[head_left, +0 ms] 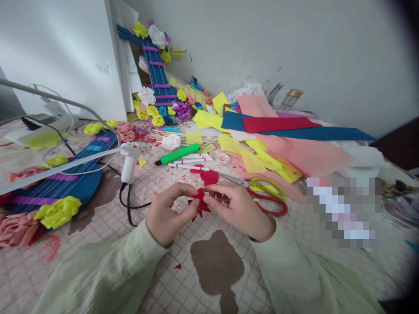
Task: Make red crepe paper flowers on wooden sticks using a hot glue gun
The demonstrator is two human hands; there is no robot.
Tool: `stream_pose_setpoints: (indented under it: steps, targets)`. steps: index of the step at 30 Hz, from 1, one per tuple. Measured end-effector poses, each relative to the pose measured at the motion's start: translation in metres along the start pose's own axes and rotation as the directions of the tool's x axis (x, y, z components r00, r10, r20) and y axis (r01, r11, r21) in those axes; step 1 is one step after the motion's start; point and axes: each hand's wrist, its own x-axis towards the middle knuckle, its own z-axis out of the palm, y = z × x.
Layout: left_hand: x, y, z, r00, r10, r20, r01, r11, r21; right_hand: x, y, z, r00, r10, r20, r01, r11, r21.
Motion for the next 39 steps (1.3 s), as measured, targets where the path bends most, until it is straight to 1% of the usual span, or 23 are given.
stream_pose_setpoints:
  steps: [3, 8, 12, 16, 20, 24, 27, 31, 34, 37, 39]
  targets:
    - [0.0007, 0.0014, 0.0021, 1.0, -0.02, 0.018, 0.021, 0.997, -0.074, 0.0004, 0.0012, 0.0004, 1.0, -0.01, 0.021, 0.011, 1.0, -0.025]
    - [0.0017, 0.0027, 0.0046, 0.999, -0.041, 0.019, 0.043, 0.99, -0.133, 0.0007, 0.0014, 0.0023, 1.0, 0.0, -0.025, 0.0, 1.0, -0.012]
    - [0.002, 0.0022, 0.0044, 0.999, -0.041, 0.019, 0.043, 0.99, -0.131, 0.001, 0.0016, 0.0009, 1.0, -0.026, -0.012, 0.026, 1.0, 0.004]
    - [0.0015, 0.002, 0.0033, 0.999, -0.016, 0.038, 0.019, 0.995, -0.098, 0.0017, 0.0024, -0.002, 0.997, -0.065, 0.046, 0.064, 0.998, 0.02]
    - [0.0009, 0.0028, 0.0024, 0.998, 0.027, 0.063, -0.024, 0.998, -0.055, 0.0019, 0.0039, -0.0037, 0.992, -0.058, 0.11, 0.054, 0.998, 0.044]
    - [0.0001, 0.0028, 0.0017, 0.994, 0.064, 0.088, -0.059, 0.997, -0.055, 0.0022, 0.0052, -0.005, 0.989, -0.071, 0.127, 0.066, 0.997, 0.042]
    - [0.0004, 0.0028, 0.0024, 0.994, 0.056, 0.094, -0.049, 0.996, -0.074, 0.0025, 0.0049, -0.0056, 0.985, -0.099, 0.138, 0.095, 0.995, 0.03]
    - [0.0024, 0.0044, 0.0042, 0.996, 0.015, 0.092, -0.002, 0.991, -0.134, 0.0025, 0.0032, -0.0044, 0.988, -0.109, 0.112, 0.105, 0.994, 0.042]
    - [0.0035, 0.0053, 0.0038, 0.996, -0.015, 0.092, 0.032, 0.982, -0.185, 0.0022, 0.0024, -0.0029, 0.993, -0.085, 0.087, 0.081, 0.996, 0.046]
    - [0.0039, 0.0051, 0.0022, 0.993, -0.06, 0.101, 0.083, 0.968, -0.237, 0.0016, 0.0019, -0.0015, 0.999, -0.033, 0.024, 0.032, 0.998, 0.055]
    - [0.0041, 0.0047, 0.0015, 0.991, -0.085, 0.099, 0.108, 0.96, -0.258, 0.0009, 0.0016, -0.0004, 0.999, -0.033, -0.021, 0.035, 0.997, 0.063]
